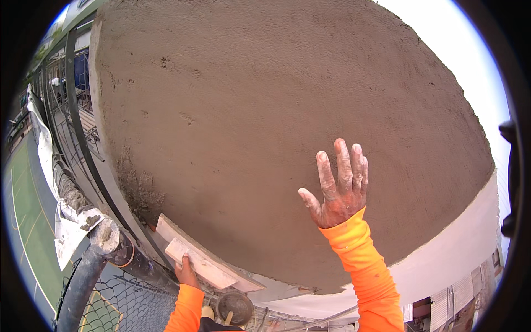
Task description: The person scoops wet cement from a bucket using a trowel and applies it to an exterior wall. They then use a float to smooth the applied cement, repeating the scooping and smoothing actions across the wall surface.
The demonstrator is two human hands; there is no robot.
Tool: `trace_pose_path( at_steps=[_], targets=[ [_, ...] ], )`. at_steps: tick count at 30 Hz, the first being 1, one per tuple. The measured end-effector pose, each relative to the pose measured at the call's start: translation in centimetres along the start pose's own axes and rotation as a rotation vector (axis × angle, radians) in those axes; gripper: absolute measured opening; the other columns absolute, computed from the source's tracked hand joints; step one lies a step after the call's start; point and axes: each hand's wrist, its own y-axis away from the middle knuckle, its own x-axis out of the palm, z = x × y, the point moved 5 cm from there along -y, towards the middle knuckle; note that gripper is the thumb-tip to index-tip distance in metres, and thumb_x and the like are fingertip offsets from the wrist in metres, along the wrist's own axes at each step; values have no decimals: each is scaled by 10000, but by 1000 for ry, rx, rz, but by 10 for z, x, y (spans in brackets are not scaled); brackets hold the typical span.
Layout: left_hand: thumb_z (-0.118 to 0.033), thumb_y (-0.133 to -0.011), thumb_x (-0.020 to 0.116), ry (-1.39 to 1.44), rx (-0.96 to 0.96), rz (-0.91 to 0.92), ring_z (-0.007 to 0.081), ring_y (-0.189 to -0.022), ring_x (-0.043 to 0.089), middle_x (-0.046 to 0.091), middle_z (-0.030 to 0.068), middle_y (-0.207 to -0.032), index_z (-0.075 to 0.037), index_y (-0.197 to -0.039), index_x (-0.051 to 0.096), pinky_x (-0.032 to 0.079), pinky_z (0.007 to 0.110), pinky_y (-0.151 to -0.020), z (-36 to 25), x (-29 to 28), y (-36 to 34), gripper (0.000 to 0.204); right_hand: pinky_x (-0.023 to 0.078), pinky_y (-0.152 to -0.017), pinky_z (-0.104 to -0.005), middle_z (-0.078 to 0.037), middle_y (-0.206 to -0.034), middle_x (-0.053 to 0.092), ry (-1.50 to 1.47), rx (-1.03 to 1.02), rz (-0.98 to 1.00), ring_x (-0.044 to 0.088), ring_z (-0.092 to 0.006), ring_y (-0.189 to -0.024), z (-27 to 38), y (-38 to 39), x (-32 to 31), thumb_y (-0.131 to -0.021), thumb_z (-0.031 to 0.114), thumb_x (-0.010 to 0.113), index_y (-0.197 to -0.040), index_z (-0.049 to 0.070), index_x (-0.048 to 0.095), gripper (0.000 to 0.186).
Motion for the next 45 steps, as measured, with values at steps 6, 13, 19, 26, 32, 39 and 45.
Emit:
trace_pose_path(
  at_steps=[6,13,19,26,32,39,45],
  targets=[
    [-313,-997,585,342,-73,60,226,-1050,651,647,109,-1193,32,-1300,561,523,359,-940,-19,26,-60,459,79,-1256,-517,-61,-1689,155,299,-17,-189,80,-296,-1565,-42,-78,13,-896,770,428,-1609,298,238,876],
    [-438,-974,643,-5,-45,-212,254,-1052,622,650,171,-1181,56,-1290,557,477,385,-945,5,26,-118,592,224,-1192,-540,-48,-1655,278,401,-198,-312,301,-338,-1485,-33,-97,27,-969,723,358,-1584,217,341,797],
    [-441,-973,661,-96,153,-176,240,-1014,634,668,162,-1117,41,-1215,551,489,375,-917,-5,69,-122,550,246,-1191,-530,-119,-1617,333,451,-254,-273,324,-360,-1464,-36,-96,34,-1003,669,360,-1558,135,384,771],
    [-361,-966,688,-198,459,-97,264,-901,658,668,174,-982,26,-1125,503,515,398,-815,-72,123,-147,457,303,-1149,-540,-247,-1503,431,480,-273,-277,406,-412,-1383,-58,-88,41,-1007,643,397,-1518,41,420,791],
    [-332,-911,759,-326,586,-202,341,-897,696,676,217,-933,21,-1091,482,528,421,-779,-91,111,-192,483,344,-1121,-525,-245,-1455,458,375,-121,-171,428,-398,-1352,-45,-80,33,-1019,604,404,-1499,-3,413,774],
    [-429,-895,760,-390,430,-328,345,-947,692,696,210,-1006,25,-1119,546,520,423,-856,-39,39,-281,549,134,-1175,-655,-274,-1624,132,200,-82,-66,130,-446,-1504,39,-36,27,-1037,570,388,-1571,6,218,796],
    [-515,-909,701,-487,128,-216,374,-1095,658,664,245,-1165,27,-1231,527,499,443,-956,70,-14,-277,655,198,-1155,-650,-292,-1579,219,57,-33,-76,191,-463,-1470,57,-13,45,-1037,548,425,-1512,-37,300,764]
  ],
)
